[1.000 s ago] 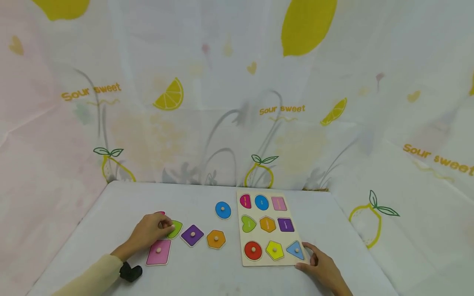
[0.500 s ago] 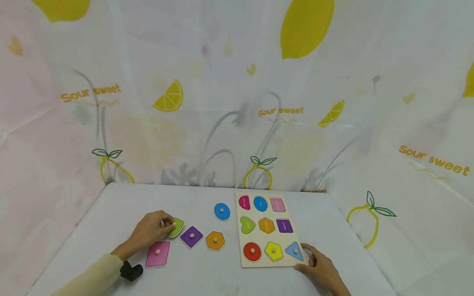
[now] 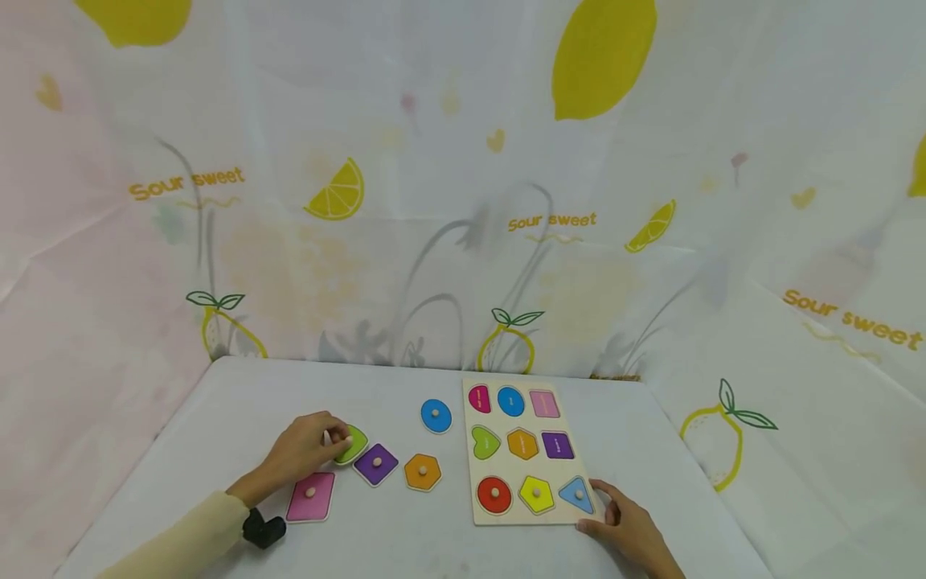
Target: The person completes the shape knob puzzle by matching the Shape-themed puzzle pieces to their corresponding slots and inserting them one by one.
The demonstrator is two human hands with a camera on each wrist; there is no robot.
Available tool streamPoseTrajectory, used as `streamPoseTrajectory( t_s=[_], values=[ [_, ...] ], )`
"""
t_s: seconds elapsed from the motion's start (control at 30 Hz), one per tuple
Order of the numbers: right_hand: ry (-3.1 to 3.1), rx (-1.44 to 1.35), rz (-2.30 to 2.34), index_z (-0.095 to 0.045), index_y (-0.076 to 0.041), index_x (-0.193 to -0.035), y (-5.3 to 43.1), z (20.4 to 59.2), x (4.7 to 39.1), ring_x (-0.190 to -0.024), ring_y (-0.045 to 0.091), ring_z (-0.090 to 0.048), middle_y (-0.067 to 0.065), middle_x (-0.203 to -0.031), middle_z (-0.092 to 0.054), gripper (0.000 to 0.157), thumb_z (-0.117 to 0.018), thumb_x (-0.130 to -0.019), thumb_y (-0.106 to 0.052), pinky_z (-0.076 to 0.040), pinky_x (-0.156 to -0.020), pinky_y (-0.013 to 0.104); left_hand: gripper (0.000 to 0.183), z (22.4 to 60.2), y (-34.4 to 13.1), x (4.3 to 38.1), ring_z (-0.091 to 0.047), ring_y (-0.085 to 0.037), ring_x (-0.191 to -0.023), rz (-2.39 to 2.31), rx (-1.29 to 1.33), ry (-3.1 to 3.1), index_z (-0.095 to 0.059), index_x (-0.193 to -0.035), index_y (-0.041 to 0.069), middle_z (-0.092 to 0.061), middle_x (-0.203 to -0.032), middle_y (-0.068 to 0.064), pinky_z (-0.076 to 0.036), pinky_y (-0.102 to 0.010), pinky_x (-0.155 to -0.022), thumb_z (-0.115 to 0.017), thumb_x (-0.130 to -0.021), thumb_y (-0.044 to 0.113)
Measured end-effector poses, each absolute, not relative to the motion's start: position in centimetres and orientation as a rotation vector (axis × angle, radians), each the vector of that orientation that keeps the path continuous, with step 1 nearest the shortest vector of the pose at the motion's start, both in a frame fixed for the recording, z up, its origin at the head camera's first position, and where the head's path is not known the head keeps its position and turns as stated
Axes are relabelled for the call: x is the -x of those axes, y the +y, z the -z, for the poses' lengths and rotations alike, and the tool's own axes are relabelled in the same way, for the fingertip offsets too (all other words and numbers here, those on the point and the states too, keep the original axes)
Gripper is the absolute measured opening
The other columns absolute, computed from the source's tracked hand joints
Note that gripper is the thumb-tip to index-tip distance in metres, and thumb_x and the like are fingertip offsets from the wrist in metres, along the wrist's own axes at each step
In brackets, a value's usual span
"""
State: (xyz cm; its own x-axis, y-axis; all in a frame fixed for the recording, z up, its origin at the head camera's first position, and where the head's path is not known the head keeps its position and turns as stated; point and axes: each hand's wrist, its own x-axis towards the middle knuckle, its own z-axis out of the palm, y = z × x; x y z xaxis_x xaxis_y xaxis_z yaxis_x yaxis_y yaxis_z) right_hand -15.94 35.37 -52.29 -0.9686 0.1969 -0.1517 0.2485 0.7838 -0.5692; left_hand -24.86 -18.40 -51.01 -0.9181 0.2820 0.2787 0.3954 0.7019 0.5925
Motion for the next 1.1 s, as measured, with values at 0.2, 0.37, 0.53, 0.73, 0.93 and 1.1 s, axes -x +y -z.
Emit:
streamPoseTrajectory(
  t_s=[0.2,0.37,0.53,0.73,0.93,1.1],
  values=[
    [2.909,-0.329,0.913,-0.06,-0.007,-0.139,35.5,52.5,15.8,-0.067,0.018,-0.044,0.003,-0.073,-0.047,0.09,-0.092,-0.068,-0.052,-0.034,-0.059,0.03,0.007,51.0,-18.0,25.0,-0.048,-0.004,-0.067,1.029,0.553,-2.729,-0.074,-0.09,0.017,-0.059,-0.079,0.013,-0.041,-0.024,-0.056,-0.081,-0.089,0.018],
    [2.923,-0.303,0.893,-0.06,-0.007,-0.139,35.5,52.4,15.9,-0.067,0.017,-0.044,0.002,-0.074,-0.047,0.089,-0.091,-0.07,-0.052,-0.034,-0.059,0.029,0.007,50.8,-17.5,25.1,-0.049,-0.004,-0.067,1.033,0.56,-2.72,-0.074,-0.088,0.019,-0.059,-0.078,0.014,-0.041,-0.024,-0.057,-0.081,-0.089,0.02],
    [2.91,-0.312,0.891,-0.059,-0.005,-0.14,35.4,52.4,15.9,-0.067,0.018,-0.045,0.003,-0.074,-0.047,0.091,-0.091,-0.07,-0.053,-0.036,-0.06,0.031,0.007,50.8,-17.1,25.1,-0.049,-0.003,-0.068,1.041,0.586,-2.718,-0.074,-0.089,0.02,-0.058,-0.078,0.014,-0.042,-0.024,-0.058,-0.081,-0.089,0.022],
    [2.904,-0.32,0.896,-0.058,-0.005,-0.14,35.3,52.2,16.1,-0.067,0.018,-0.045,0.003,-0.073,-0.047,0.092,-0.091,-0.069,-0.053,-0.037,-0.06,0.031,0.007,50.9,-16.6,25.5,-0.05,-0.005,-0.07,1.069,0.631,-2.724,-0.074,-0.092,0.019,-0.059,-0.08,0.013,-0.044,-0.023,-0.059,-0.081,-0.091,0.023],
    [2.882,-0.349,0.908,-0.058,-0.004,-0.141,35.4,52.4,16.0,-0.068,0.018,-0.046,0.004,-0.074,-0.048,0.098,-0.091,-0.066,-0.058,-0.038,-0.06,0.031,0.007,50.9,-15.8,25.9,-0.051,-0.006,-0.07,1.072,0.682,-2.716,-0.076,-0.093,0.018,-0.059,-0.08,0.013,-0.046,-0.023,-0.059,-0.08,-0.091,0.023],
    [2.888,-0.338,0.904,-0.058,-0.004,-0.141,35.4,52.5,16.0,-0.067,0.018,-0.046,0.004,-0.074,-0.048,0.098,-0.091,-0.066,-0.059,-0.038,-0.06,0.031,0.006,50.8,-15.2,25.9,-0.052,-0.007,-0.071,1.085,0.674,-2.718,-0.075,-0.092,0.018,-0.059,-0.08,0.013,-0.047,-0.023,-0.059,-0.08,-0.091,0.022]
  ],
)
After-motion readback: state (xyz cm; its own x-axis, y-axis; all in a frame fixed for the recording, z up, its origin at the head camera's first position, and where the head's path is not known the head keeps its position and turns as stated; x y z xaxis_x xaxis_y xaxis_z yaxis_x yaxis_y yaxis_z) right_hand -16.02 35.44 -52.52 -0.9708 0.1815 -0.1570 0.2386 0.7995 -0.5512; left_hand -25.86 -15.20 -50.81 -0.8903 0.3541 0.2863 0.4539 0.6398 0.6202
